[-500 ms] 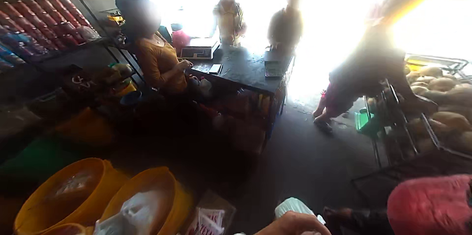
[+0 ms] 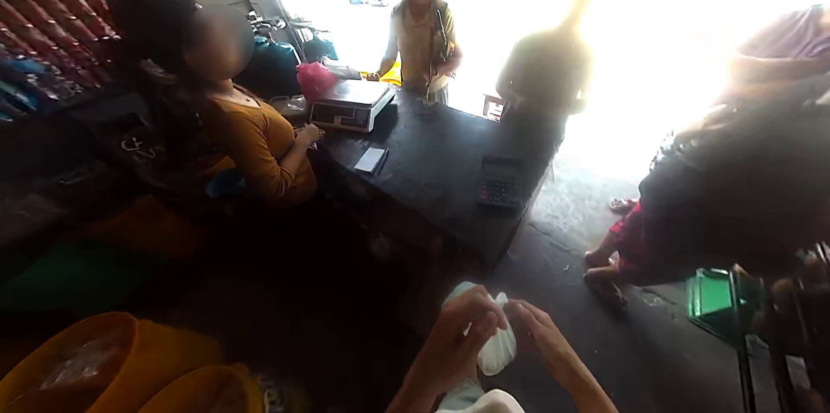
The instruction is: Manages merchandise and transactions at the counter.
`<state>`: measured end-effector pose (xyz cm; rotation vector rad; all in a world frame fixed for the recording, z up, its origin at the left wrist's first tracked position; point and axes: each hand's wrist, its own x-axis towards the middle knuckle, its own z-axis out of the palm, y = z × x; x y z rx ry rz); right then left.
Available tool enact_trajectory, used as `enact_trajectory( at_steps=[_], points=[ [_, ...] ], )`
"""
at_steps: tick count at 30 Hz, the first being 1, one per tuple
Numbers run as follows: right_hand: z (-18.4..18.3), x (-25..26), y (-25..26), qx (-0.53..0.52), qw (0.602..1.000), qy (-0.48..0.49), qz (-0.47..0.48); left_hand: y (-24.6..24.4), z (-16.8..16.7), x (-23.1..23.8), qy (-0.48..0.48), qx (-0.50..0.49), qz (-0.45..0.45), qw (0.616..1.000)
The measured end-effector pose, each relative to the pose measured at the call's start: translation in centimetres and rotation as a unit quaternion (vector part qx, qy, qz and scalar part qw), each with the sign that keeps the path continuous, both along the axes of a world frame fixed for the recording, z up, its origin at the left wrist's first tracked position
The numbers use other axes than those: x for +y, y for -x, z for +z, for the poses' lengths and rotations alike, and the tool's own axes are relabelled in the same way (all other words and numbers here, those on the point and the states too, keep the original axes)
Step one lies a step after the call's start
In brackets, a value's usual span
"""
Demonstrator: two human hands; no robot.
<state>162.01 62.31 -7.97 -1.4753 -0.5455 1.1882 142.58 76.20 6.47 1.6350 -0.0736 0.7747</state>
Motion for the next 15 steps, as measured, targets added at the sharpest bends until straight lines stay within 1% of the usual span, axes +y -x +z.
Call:
enact_trajectory(
  at_steps=[3, 6, 10, 15],
  points=[
    [-0.1, 1.6, -3.5, 0.023, 0.994, 0.027, -0.106, -4.7, 1.5, 6.4, -0.019, 0.009, 0.030, 0.999],
    [-0.4, 3.0, -6.6, 0.045, 0.984, 0.035, -0.168, -8.8, 3.2, 12.0, -0.024, 0.026, 0.069, 0.997],
    [0.1, 6.7, -12.5, 0.031, 0.978, 0.013, -0.204, -14.1, 4.1, 18.9, -0.047, 0.070, 0.127, 0.988],
    [0.6, 13.4, -22.4, -0.061, 0.975, -0.086, -0.194, -20.4, 2.9, 25.5, -0.054, 0.131, 0.220, 0.965]
  ],
)
